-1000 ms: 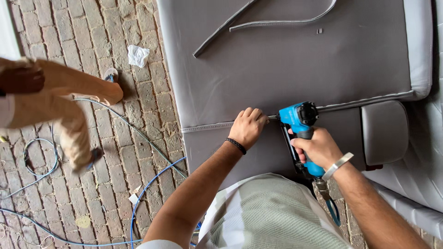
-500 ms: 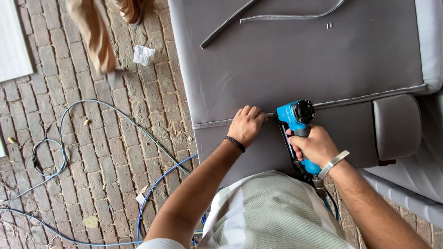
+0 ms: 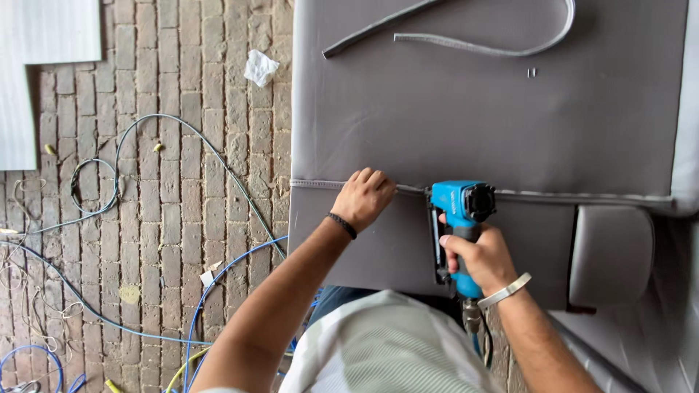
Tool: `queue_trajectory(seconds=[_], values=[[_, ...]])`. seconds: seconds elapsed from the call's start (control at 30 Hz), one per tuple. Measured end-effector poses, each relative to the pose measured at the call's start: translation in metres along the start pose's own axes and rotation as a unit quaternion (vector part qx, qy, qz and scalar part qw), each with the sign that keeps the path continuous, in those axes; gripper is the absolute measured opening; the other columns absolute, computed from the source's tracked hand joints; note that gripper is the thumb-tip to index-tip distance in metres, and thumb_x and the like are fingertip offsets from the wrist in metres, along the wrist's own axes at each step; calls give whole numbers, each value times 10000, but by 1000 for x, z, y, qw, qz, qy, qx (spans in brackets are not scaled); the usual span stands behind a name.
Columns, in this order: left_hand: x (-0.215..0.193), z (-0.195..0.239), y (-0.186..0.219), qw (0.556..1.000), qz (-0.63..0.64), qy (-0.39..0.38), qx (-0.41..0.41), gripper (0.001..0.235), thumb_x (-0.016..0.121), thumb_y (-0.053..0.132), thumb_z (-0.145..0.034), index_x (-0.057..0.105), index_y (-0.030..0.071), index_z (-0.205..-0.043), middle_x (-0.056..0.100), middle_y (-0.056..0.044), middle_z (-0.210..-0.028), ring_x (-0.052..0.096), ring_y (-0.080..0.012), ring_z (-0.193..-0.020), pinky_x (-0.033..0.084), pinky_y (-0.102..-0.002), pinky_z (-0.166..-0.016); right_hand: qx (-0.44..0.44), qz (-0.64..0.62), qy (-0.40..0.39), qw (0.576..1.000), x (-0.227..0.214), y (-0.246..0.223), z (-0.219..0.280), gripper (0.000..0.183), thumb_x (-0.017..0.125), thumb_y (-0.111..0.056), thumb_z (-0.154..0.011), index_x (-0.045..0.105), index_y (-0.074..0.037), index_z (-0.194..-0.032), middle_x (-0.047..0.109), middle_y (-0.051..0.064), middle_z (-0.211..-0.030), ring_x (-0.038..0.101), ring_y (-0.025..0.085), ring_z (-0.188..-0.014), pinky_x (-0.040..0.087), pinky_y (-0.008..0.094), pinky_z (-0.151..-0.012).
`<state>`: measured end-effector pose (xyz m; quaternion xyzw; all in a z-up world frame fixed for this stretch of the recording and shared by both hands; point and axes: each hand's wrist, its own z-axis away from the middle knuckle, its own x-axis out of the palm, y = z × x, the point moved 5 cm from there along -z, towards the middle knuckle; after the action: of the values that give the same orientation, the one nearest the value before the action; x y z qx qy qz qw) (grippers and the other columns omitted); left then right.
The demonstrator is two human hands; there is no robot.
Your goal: The person cuts a flexible strip with shears, then uses a pneumatic staple gun to attach the strip along the edges of a gray upholstered furniture piece. The person handles the strip and staple gun throughout, working on the side and top edges of the furniture.
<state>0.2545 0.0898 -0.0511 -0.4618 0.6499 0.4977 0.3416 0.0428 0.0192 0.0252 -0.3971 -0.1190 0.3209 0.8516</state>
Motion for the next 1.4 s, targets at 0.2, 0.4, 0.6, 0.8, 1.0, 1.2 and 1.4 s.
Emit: queue_trajectory(seconds=[0.2, 0.4, 0.6, 0.8, 1.0, 1.2, 1.4], values=[[-9, 13, 12, 1000, 5, 11, -11, 152, 683, 161, -902, 699, 106, -1043, 594, -37, -1057, 569, -231, -987, 505, -377, -880, 33, 0, -33, 999, 16, -3, -8, 421, 673, -126, -798, 690, 18, -1193, 560, 33, -565, 535, 144, -449, 480, 323, -453], [-8, 4, 2, 1000, 17, -23, 8, 93, 681, 166, -907, 685, 104, -976, 582, -48, -1025, 566, -235, -988, 497, -382, -876, 45, -32, 18, 998, 43, 7, -10, 392, 664, -96, -791, 695, 17, -1165, 566, 59, -553, 529, 148, -431, 465, 322, -442], [-9, -2, -22, 995, 40, -63, 68, 106, 645, 125, -889, 691, 105, -983, 590, -65, -1019, 567, -241, -986, 497, -372, -859, 44, 16, 141, 989, 85, 9, -7, 241, 678, -47, -804, 708, 28, -1031, 595, 62, -585, 559, 151, -451, 477, 328, -449], [-16, 11, -54, 989, 74, -60, 117, 140, 615, 94, -881, 682, 76, -1003, 599, -79, -1028, 590, -248, -1002, 514, -377, -913, 43, 22, 200, 979, 109, -5, -1, 258, 678, -45, -804, 718, -6, -1056, 587, 70, -580, 561, 157, -451, 477, 333, -445], [-16, 23, -75, 985, 82, -79, 127, 119, 612, 96, -901, 676, 74, -998, 606, -83, -1028, 605, -253, -1013, 525, -388, -932, 43, 58, 181, 981, 141, -2, -5, 251, 668, -66, -815, 735, -7, -1049, 610, 63, -577, 573, 151, -453, 490, 321, -456], [-15, 22, -76, 985, 99, -72, 126, 98, 611, 118, -899, 672, 93, -972, 620, -80, -1032, 616, -253, -1016, 529, -392, -918, 39, -36, 181, 982, 144, -4, 1, 300, 674, -55, -787, 723, 5, -1077, 603, 47, -602, 558, 133, -472, 482, 325, -446], [-13, 16, -77, 977, 65, -92, 178, 101, 602, 136, -914, 668, 91, -975, 623, -70, -982, 629, -244, -952, 537, -384, -859, 80, 30, 188, 979, 142, -9, 2, 336, 671, -45, -780, 725, -1, -1109, 601, 65, -583, 558, 149, -463, 488, 324, -462]])
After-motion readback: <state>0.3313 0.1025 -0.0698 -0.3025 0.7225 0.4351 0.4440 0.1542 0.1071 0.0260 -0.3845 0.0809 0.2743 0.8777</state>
